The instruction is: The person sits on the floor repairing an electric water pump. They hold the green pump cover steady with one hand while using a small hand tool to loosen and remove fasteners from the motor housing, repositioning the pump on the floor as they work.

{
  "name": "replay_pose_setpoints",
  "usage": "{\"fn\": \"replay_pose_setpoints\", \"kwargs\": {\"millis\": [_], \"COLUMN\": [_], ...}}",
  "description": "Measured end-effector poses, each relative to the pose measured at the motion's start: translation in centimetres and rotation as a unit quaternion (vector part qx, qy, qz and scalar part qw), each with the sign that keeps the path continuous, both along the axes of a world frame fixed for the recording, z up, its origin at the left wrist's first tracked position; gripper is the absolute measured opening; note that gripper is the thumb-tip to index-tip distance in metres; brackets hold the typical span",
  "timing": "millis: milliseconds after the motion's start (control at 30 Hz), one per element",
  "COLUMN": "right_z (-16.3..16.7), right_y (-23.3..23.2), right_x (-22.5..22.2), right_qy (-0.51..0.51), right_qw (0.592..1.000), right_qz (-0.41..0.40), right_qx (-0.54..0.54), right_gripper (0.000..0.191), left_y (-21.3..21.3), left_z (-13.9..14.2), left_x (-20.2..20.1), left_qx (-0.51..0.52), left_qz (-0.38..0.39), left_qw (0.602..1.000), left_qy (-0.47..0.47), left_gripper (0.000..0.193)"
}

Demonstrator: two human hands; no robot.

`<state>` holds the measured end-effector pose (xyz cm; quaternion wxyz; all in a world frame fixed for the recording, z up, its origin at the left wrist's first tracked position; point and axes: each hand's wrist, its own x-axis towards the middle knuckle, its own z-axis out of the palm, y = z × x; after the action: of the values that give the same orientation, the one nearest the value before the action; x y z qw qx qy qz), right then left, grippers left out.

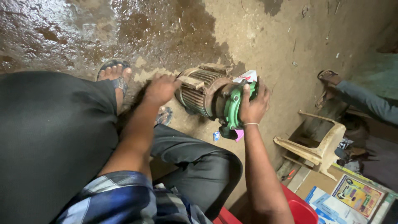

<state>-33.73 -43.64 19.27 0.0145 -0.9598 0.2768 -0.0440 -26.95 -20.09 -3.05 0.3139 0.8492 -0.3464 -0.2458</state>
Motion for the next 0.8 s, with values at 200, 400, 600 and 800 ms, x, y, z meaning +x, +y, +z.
{"fn": "replay_pose_setpoints", "kwargs": {"millis": [200, 400, 600, 800], "right_z": [-0.3, 0.0, 0.2, 0.0], "right_y": [-0.3, 0.2, 0.5, 0.4], "right_x": [-0.1, 0.1, 0.4, 0.2], "right_qy": [-0.002, -0.004, 0.003, -0.005], "right_qw": [1.0, 1.0, 1.0, 1.0], "right_qz": [0.001, -0.001, -0.008, 0.004], "right_qx": [-0.003, 0.003, 0.005, -0.003], "right_gripper": [0.056, 0.056, 0.056, 0.058], "left_y": [2.4, 1.8, 0.6, -2.8], "left_z": [-0.8, -0.5, -1.7, -1.5], "left_x": [-0.5, -0.9, -0.6, -0.4], "left_qx": [0.048, 0.171, 0.156, 0.16], "left_qz": [-0.044, -0.023, 0.147, 0.171], "left_qw": [0.998, 0.985, 0.941, 0.937], "left_qy": [-0.006, 0.006, 0.263, 0.258], "left_gripper": [0.025, 0.03, 0.037, 0.031]}}
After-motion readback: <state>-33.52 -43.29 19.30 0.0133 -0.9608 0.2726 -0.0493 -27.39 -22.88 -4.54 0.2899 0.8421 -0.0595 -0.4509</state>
